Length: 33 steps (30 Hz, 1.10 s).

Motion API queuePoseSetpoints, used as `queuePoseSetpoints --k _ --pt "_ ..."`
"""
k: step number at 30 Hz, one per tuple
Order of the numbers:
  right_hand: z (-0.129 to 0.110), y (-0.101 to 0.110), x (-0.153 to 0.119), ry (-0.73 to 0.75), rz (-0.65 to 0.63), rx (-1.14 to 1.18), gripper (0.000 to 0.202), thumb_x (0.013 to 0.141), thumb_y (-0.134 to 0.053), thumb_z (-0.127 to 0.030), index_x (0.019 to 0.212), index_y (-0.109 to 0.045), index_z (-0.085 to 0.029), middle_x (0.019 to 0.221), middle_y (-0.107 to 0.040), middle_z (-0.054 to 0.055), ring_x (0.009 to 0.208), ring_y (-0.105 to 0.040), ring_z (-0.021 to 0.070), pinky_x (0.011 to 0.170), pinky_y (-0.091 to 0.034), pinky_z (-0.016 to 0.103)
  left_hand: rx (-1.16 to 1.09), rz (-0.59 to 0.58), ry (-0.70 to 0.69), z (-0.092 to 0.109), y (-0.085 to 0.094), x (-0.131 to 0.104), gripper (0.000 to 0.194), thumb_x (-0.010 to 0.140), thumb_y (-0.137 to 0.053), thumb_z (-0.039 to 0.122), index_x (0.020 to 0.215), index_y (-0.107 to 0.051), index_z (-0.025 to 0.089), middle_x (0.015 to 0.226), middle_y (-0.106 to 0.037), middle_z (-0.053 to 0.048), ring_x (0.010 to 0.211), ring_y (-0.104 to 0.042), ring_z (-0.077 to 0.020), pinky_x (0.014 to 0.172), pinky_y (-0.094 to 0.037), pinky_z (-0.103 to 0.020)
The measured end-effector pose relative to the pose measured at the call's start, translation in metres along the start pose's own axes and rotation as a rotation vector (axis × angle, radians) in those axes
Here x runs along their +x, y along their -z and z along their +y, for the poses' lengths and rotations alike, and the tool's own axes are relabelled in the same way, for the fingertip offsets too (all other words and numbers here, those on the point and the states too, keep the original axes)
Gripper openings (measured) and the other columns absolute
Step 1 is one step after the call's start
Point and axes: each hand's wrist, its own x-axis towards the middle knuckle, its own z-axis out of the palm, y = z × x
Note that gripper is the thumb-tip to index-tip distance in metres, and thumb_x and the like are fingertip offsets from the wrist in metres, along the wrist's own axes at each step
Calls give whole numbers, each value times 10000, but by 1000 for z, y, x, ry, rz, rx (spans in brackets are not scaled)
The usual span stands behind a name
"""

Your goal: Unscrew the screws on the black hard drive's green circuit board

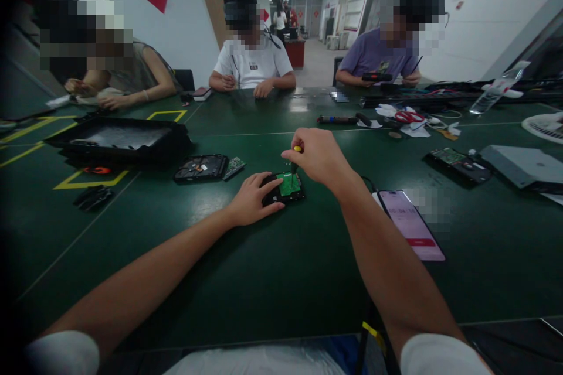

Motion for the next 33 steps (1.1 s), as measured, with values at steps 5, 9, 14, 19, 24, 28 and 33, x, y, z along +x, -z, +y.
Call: queuePoseSetpoints --k 5,9,14,19,24,28,33 --pt "5 -4 3 -10 35 -78 221 908 -763 -396 835 -695 -199 872 -739 71 801 -637 226 736 -408 344 6 -5 -5 -1 -1 0 764 937 -612 708 1575 -501 303 1587 -435 -160 1444 -415 -416 1183 -365 -625" --pt "5 -7 5 -26 67 -162 229 914 -768 -400 850 -699 -191 876 -732 87 817 -629 242 760 -407 357 5 -6 1 -1 -1 0 765 933 -631 693 1587 -480 324 1590 -438 -144 1447 -415 -410 1184 -369 -619" --pt "1 -7 4 -15 61 -167 218 913 -775 -392 854 -699 -197 882 -725 81 825 -623 243 764 -407 356 13 -10 2 1 1 0 759 943 -611 700 1588 -481 323 1594 -431 -150 1450 -411 -414 1187 -362 -626" --pt "1 -6 3 -17 51 -176 175 908 -775 -343 873 -703 -188 896 -722 90 838 -625 248 769 -409 362 12 -11 3 0 1 0 761 951 -587 711 1582 -498 295 1586 -434 -168 1451 -412 -416 1189 -363 -617" --pt "2 -7 3 -3 47 -188 144 921 -752 -328 904 -708 -191 921 -722 95 858 -630 255 780 -423 370 1 -5 4 -2 -1 0 773 932 -613 717 1584 -492 321 1597 -428 -148 1451 -410 -412 1194 -358 -617" --pt "3 -7 3 -3 47 -186 133 924 -746 -314 920 -710 -186 929 -722 100 875 -637 258 795 -432 372 11 -15 5 -1 0 0 777 940 -589 729 1583 -496 302 1593 -427 -162 1450 -412 -411 1189 -365 -611" --pt "1 -8 3 -30 50 -193 110 914 -740 -280 938 -711 -177 948 -722 107 887 -639 264 800 -441 375 6 -13 4 -1 -1 0 770 942 -598 719 1582 -496 303 1600 -418 -161 1455 -405 -414 1192 -358 -616"
